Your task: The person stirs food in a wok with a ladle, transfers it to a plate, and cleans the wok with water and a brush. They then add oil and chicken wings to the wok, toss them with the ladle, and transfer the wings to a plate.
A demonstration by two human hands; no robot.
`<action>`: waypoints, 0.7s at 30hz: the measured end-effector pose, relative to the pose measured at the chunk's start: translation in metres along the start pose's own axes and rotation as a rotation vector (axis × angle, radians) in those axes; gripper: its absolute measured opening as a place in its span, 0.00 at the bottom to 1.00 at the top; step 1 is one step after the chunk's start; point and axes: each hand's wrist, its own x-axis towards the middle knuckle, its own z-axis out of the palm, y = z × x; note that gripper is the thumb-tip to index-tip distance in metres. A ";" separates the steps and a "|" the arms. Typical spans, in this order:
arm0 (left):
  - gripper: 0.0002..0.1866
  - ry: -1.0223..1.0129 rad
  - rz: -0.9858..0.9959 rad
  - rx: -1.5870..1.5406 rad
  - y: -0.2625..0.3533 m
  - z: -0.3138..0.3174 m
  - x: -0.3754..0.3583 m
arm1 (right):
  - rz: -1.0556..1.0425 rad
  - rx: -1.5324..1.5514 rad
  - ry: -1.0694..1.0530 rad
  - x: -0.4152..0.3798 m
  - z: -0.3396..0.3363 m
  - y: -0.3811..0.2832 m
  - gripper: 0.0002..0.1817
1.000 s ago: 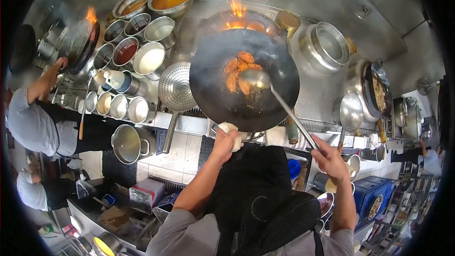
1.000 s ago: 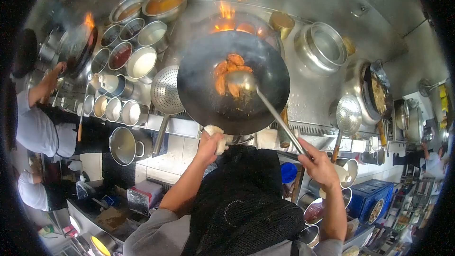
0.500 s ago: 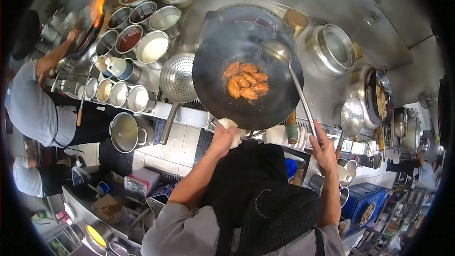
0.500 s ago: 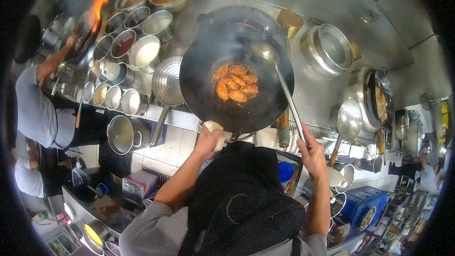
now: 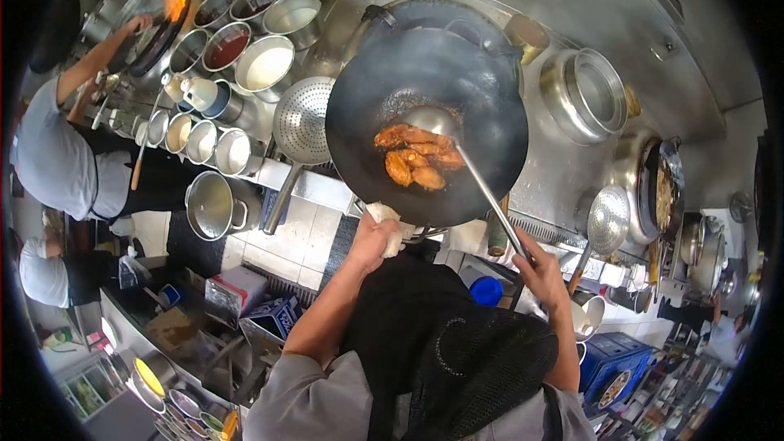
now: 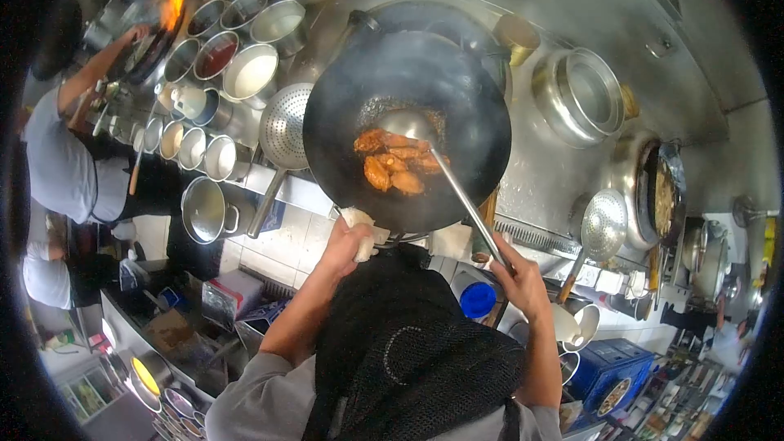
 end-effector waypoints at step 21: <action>0.15 0.001 0.080 -0.119 0.028 0.034 0.020 | 0.251 -0.039 -0.135 -0.052 -0.057 -0.057 0.29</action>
